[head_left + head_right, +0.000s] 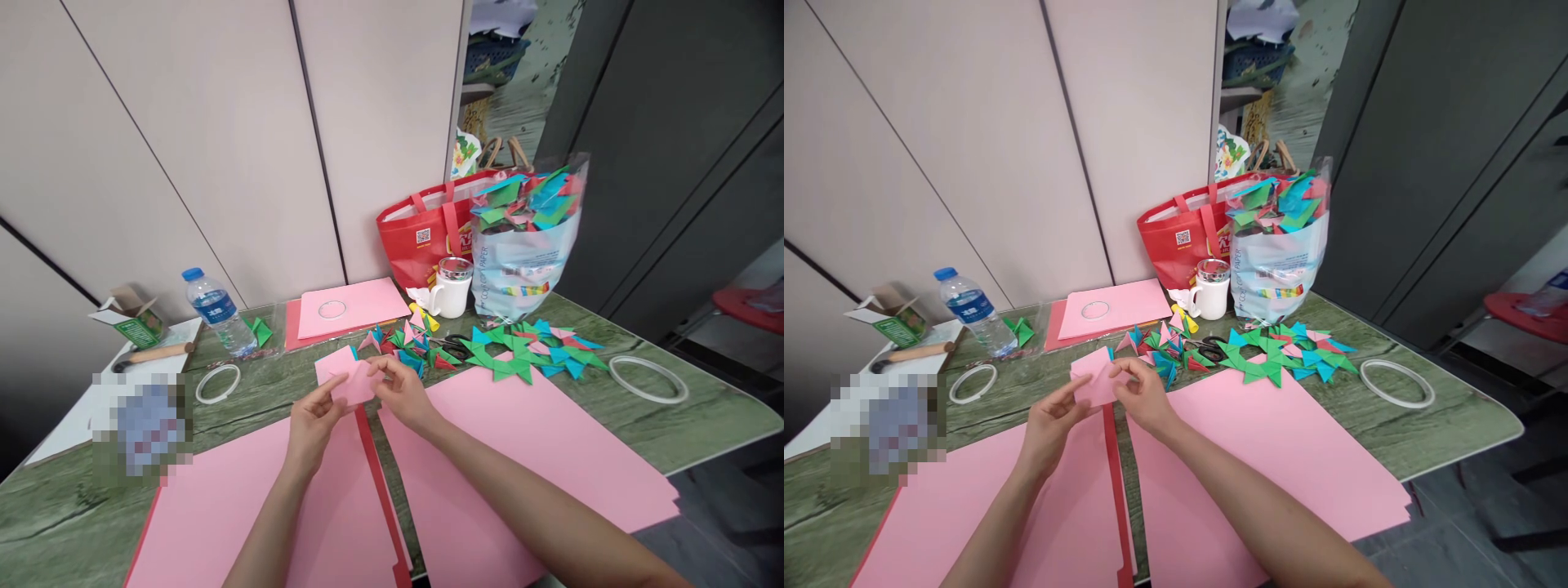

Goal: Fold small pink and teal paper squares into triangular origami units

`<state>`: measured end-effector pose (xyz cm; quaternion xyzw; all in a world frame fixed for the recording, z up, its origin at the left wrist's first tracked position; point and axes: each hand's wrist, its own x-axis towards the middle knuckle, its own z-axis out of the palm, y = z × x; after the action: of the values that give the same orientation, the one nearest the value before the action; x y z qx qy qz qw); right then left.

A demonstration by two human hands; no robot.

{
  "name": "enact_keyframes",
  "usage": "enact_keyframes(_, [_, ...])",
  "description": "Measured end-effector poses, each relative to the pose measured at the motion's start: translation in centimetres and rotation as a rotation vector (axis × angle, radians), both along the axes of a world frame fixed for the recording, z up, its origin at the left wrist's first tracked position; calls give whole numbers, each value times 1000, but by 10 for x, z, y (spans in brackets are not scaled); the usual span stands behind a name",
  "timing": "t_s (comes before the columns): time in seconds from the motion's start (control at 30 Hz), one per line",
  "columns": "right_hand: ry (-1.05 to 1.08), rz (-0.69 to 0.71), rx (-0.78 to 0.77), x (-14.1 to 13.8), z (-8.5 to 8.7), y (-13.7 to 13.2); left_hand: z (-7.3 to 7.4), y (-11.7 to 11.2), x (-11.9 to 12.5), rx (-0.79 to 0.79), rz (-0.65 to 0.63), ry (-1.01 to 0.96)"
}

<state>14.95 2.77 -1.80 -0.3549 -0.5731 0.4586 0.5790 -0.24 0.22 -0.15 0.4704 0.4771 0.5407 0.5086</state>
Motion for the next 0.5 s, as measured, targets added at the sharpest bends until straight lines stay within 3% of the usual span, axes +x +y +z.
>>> enact_keyframes(0.13, [-86, 46, 52, 4, 4, 0, 1, -2, 2, -31, -140, 88])
enact_keyframes(0.5, [-179, 63, 50, 5, 2, 0, 3, -1, 1, -19, -66, 29])
